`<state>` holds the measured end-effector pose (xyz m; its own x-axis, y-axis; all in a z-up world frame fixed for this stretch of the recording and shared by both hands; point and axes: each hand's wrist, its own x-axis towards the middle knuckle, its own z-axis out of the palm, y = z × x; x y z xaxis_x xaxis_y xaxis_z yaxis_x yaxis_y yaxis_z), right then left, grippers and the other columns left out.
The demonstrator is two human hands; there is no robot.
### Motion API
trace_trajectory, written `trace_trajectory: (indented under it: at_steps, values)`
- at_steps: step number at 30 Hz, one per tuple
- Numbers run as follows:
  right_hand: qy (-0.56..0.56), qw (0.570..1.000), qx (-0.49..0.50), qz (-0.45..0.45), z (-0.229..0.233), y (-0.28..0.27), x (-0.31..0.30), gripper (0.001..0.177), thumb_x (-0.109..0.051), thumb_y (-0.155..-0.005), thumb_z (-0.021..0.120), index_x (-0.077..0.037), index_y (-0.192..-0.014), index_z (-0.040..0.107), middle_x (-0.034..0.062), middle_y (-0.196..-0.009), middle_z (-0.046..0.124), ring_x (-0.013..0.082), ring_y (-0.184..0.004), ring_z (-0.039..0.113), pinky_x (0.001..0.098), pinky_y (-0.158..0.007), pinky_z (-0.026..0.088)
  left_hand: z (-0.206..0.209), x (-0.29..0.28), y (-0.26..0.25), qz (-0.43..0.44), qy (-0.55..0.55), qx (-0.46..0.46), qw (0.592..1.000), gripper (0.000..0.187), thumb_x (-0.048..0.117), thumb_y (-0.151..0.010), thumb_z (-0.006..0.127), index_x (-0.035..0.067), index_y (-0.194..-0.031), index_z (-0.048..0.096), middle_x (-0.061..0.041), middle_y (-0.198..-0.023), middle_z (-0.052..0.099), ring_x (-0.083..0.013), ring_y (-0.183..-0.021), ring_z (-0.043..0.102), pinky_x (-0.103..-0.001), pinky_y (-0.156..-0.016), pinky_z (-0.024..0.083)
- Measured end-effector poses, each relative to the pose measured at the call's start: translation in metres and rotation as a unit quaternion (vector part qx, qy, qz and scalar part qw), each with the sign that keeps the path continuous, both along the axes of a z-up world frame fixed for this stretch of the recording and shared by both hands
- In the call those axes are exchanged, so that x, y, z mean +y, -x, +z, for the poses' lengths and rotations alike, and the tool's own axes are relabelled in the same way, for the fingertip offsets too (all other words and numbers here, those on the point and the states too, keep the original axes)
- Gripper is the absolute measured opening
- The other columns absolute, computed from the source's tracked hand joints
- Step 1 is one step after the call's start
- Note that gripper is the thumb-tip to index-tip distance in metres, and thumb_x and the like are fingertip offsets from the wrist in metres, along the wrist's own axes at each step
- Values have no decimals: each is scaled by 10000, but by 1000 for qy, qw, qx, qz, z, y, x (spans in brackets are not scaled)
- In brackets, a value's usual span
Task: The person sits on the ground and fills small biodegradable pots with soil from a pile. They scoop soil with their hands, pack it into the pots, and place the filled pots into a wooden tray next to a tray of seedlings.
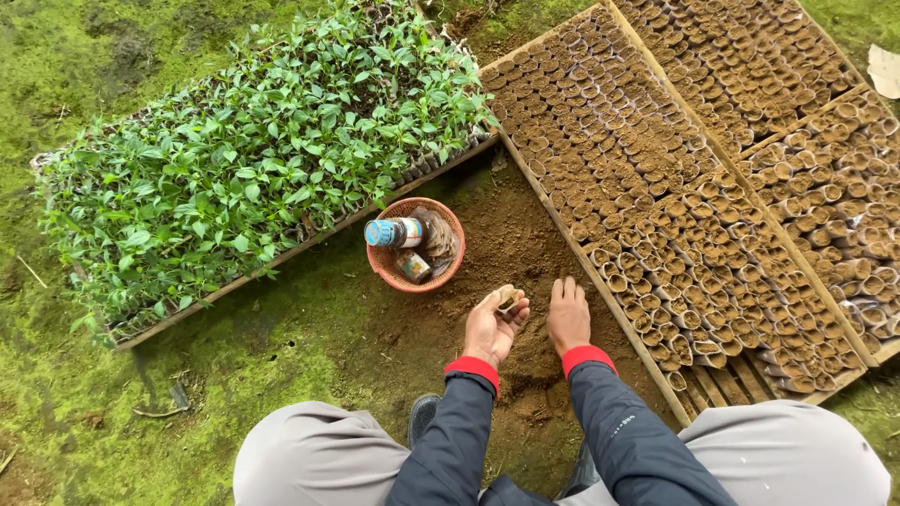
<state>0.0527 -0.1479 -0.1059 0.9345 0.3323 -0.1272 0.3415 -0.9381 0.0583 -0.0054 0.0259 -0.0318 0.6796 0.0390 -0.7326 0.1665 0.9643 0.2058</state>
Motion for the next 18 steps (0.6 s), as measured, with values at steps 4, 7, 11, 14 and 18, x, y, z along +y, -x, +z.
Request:
trace_trajectory:
  at_steps: [4, 7, 11, 14, 18]
  values:
    - [-34, 999, -5, 6, -17, 8, -14, 345, -88, -786, 689, -108, -1092, 531, 127, -1154, 581, 316, -1101, 632, 380, -913, 559, -7, -7, -2, -7, 7, -1, 1000, 334, 223, -1065, 512, -2, -1271, 650, -278, -1107, 727, -334, -878, 772, -433, -801, 675]
    - [-255, 937, 107, -213, 0, 2, -4, 192, -172, -949, 679, -116, -1130, 707, 91, -1042, 696, 313, -976, 739, 374, -736, 619, -12, -9, -3, -4, 16, 2, 1000, 351, 255, -1076, 491, 12, -1277, 646, -259, -1081, 738, -311, -848, 776, -420, -788, 681]
    - [-501, 721, 212, -430, 24, -3, 5, 143, -227, -817, 819, -138, -920, 776, 92, -783, 737, 191, -655, 715, 265, -488, 571, -6, -10, -4, -2, 7, 1, 1000, 370, 298, -1087, 480, 24, -1269, 650, -234, -1056, 743, -299, -833, 774, -408, -776, 681]
    - [-587, 619, 284, -437, 74, -5, 14, 168, -233, -887, 787, -80, -913, 724, 145, -843, 730, 185, -662, 684, 207, -503, 514, -7, -11, -6, 5, -4, 5, 1000, 380, 316, -1090, 467, 24, -1245, 653, -238, -1049, 741, -311, -832, 774, -419, -773, 682]
    - [-593, 642, 307, -376, 133, -3, 36, 173, -205, -878, 795, -61, -872, 699, 115, -756, 698, 126, -584, 645, 157, -438, 492, -18, -13, -9, 13, -36, 6, 999, 376, 320, -1096, 446, 34, -1239, 646, -236, -1054, 742, -314, -841, 780, -420, -789, 678]
